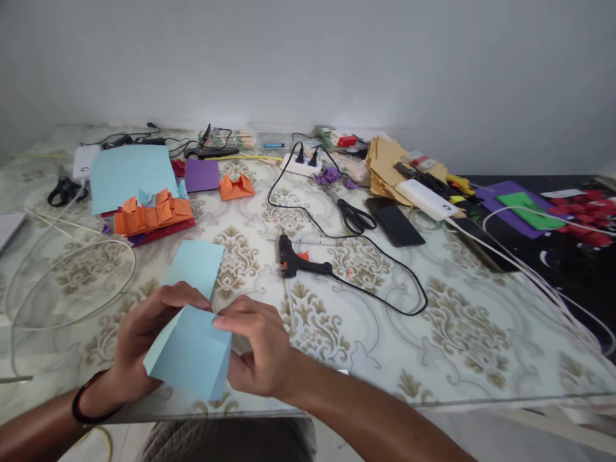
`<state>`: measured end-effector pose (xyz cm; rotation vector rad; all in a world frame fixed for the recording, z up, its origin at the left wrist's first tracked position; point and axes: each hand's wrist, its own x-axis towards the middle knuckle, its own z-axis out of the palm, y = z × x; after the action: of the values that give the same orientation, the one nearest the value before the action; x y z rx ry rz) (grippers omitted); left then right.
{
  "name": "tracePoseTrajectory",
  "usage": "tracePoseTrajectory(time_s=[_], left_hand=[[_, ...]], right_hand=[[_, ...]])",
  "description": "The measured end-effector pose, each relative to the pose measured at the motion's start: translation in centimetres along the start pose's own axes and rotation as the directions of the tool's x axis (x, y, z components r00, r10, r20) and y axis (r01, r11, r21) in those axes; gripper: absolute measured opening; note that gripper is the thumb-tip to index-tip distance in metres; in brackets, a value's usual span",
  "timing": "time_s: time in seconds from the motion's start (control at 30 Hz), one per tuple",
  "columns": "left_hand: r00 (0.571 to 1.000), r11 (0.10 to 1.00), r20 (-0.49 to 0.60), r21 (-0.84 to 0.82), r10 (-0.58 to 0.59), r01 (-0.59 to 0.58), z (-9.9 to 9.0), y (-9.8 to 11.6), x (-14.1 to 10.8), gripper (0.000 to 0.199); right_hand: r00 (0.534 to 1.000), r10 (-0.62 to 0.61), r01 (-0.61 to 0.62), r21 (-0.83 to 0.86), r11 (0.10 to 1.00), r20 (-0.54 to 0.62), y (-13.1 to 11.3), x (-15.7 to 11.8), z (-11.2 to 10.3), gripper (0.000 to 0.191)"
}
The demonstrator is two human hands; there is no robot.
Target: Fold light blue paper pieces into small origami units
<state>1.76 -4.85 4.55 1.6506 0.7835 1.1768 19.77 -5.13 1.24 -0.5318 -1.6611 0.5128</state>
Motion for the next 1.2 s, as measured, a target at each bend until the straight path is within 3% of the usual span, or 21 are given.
tracePoseTrajectory(time_s=[0.13, 0.2, 0.37, 0.47, 0.6, 0.73, 0.8, 1.03, 1.13, 1.2], left_hand=[[0.996, 0.999, -0.086, 0.054, 0.010, -0.006, 0.1, -0.5, -0.7, 0.029], [0.989, 0.993, -0.131, 0.108, 0.069, -0.055, 0.1, -0.8, -1.1, 0.037], [0.975, 0.940, -0.123, 0.312, 0.183, -0.137, -0.1, -0.8, -0.9, 0.025], [0.988, 0.981, -0.116, 0.175, 0.106, -0.085, -0.2, -0.6, -0.3, 0.021], [0.994, 0.991, -0.060, -0.103, -0.087, 0.080, -0.4, -1.0, 0.6, 0.020], [0.986, 0.963, 0.008, -0.216, -0.164, 0.162, -0.9, -1.6, 1.1, 0.025], [0.982, 0.949, 0.086, -0.255, -0.169, 0.185, -1.2, -1.7, 1.3, 0.030], [0.934, 0.922, 0.246, -0.224, -0.259, 0.315, -2.4, -0.8, 1.5, 0.043], [0.942, 0.945, 0.119, -0.059, -0.315, 0.323, -2.3, -1.0, 1.5, 0.034], [0.940, 0.938, 0.034, 0.091, -0.339, 0.335, -1.9, -1.2, 1.7, 0.026]], right_hand=[[0.998, 0.056, -0.056, 0.005, 0.998, -0.028, -0.2, -0.1, 0.0, 0.053], [0.993, 0.117, -0.117, 0.012, 0.993, -0.025, -0.4, -0.2, -0.2, 0.048], [0.951, 0.300, -0.296, 0.071, 0.953, -0.067, -0.8, -0.3, -0.5, 0.039], [0.953, 0.289, -0.281, 0.091, 0.955, -0.089, -0.6, 0.0, -0.6, 0.035], [0.952, 0.303, -0.297, 0.109, 0.949, -0.042, -0.1, 0.8, -1.2, 0.026], [0.863, 0.495, -0.504, 0.229, 0.833, 0.097, 0.4, 1.6, -2.4, 0.017], [0.833, 0.527, -0.553, 0.278, 0.786, 0.166, 0.6, 2.0, -3.1, 0.019], [0.799, 0.484, -0.594, 0.342, 0.728, 0.357, 1.0, 3.0, -5.2, 0.039], [0.783, 0.523, -0.614, 0.288, 0.734, 0.336, 1.2, 3.0, -4.8, 0.035], [0.749, 0.599, -0.657, 0.201, 0.726, 0.285, 1.3, 2.9, -4.3, 0.028]])
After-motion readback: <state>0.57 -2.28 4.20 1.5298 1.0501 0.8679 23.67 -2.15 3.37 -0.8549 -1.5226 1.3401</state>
